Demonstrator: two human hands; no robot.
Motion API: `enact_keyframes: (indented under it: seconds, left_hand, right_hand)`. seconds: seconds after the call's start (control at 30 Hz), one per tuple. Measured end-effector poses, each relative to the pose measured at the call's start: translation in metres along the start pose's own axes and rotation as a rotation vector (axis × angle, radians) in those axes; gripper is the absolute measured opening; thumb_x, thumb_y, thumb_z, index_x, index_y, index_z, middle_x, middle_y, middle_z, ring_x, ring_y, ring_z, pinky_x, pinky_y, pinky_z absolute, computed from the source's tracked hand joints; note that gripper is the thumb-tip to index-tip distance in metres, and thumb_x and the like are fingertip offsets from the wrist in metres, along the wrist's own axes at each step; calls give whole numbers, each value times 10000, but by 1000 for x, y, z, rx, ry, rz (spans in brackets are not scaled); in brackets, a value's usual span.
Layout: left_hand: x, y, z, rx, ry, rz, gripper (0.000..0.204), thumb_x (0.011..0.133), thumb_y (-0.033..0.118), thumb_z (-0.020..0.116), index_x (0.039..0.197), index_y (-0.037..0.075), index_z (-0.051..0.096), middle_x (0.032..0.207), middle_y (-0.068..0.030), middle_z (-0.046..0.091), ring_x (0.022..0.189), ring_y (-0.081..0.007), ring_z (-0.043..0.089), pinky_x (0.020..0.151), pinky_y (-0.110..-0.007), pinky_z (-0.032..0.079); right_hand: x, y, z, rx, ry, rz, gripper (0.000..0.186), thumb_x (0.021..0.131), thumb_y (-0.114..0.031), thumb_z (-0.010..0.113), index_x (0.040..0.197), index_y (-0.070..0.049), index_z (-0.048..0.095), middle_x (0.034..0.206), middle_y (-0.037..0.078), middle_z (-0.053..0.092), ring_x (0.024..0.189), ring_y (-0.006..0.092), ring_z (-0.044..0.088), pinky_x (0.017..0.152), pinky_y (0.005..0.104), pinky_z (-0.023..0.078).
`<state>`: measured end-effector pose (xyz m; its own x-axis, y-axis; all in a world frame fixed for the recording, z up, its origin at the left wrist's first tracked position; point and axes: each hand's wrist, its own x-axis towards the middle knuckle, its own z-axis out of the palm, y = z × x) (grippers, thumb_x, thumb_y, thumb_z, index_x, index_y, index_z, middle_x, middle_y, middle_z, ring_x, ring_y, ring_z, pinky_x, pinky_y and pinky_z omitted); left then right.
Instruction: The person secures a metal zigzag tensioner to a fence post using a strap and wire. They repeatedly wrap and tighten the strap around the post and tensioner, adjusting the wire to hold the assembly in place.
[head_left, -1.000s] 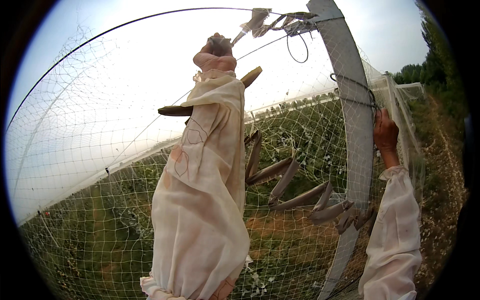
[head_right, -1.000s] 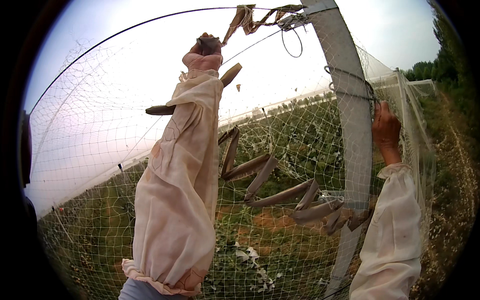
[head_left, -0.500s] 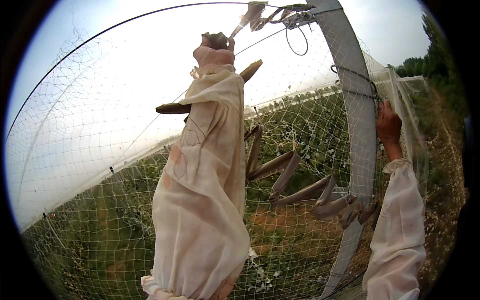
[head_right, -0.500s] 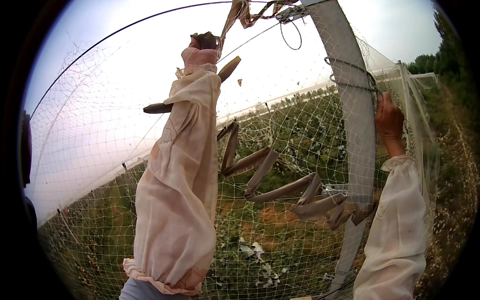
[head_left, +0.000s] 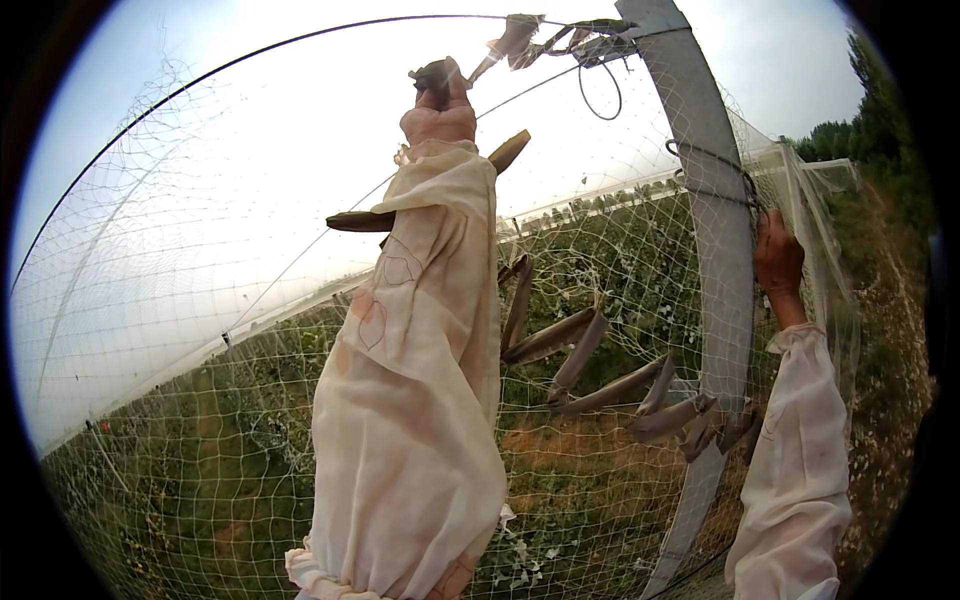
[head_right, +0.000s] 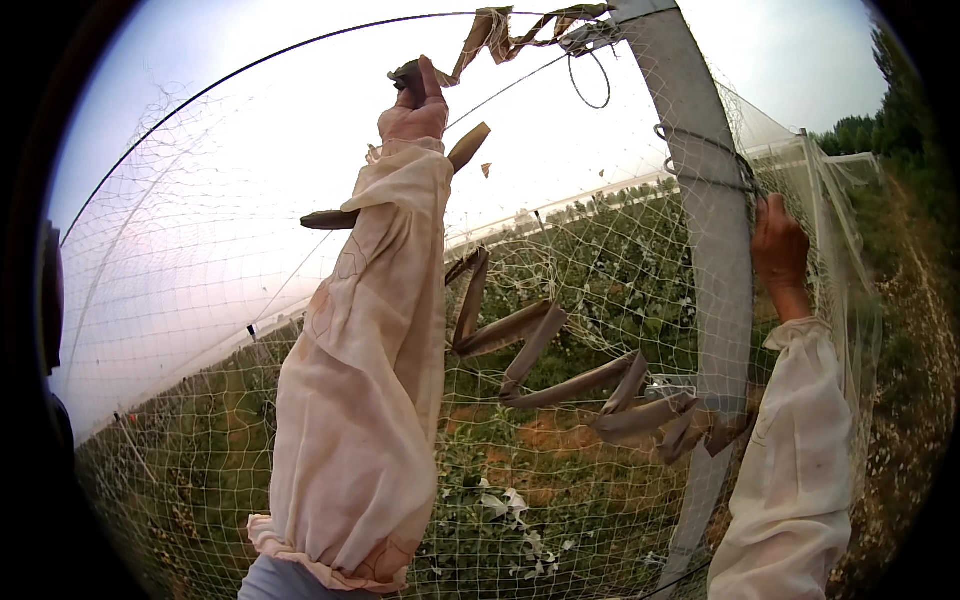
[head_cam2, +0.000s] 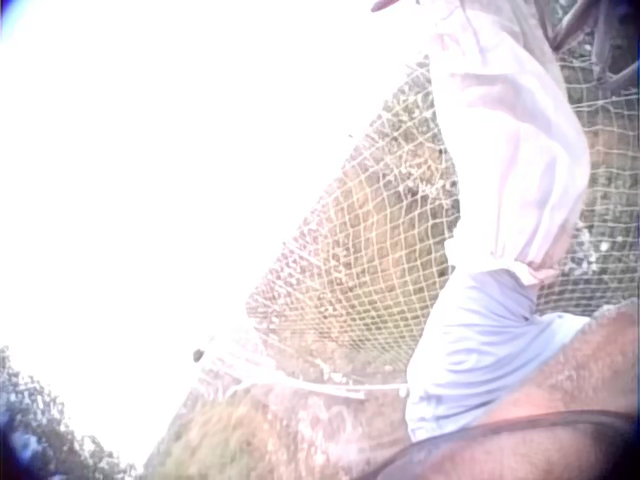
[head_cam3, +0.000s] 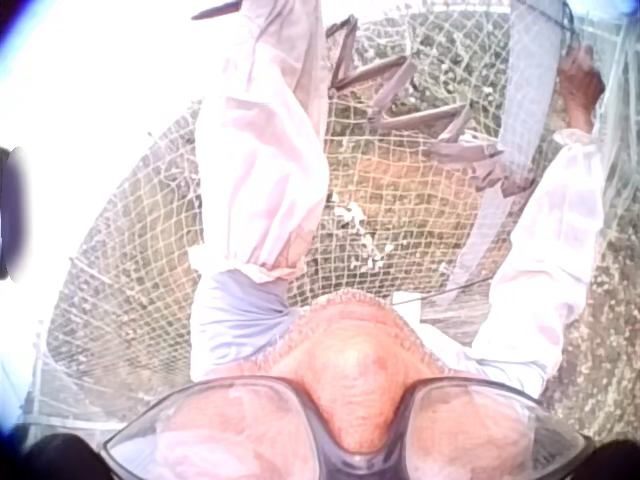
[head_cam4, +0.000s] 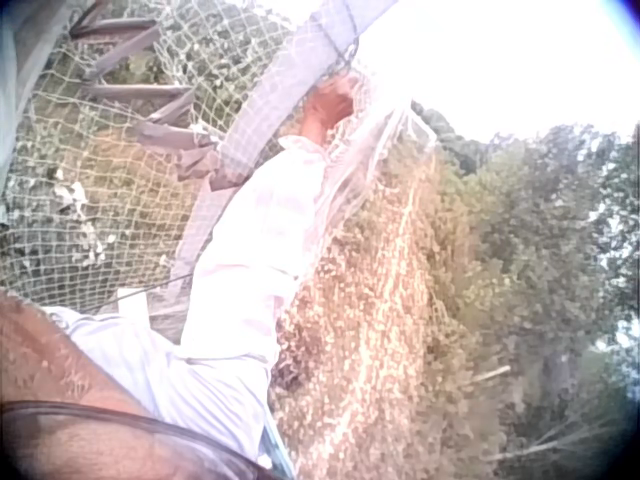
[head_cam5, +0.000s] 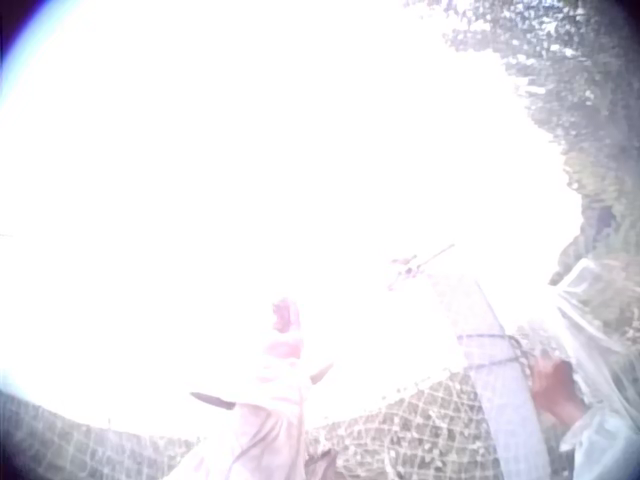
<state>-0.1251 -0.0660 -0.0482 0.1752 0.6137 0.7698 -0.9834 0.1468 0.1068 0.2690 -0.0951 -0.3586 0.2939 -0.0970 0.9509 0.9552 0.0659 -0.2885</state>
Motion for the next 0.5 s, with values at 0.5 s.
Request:
enact_keyframes:
  seconds: [0.5]
  left_hand:
    - [6,4,-2,-84,-86,-28,190,934,-28,431,1033,-90,581,938,-212,643,914,-355,656,782,-450,628]
  right_hand:
    - [-1,3,1,-22,-12,-10,258,1014,-271,397,938,-47,502,679,212,586,614,421,590,521,489,454]
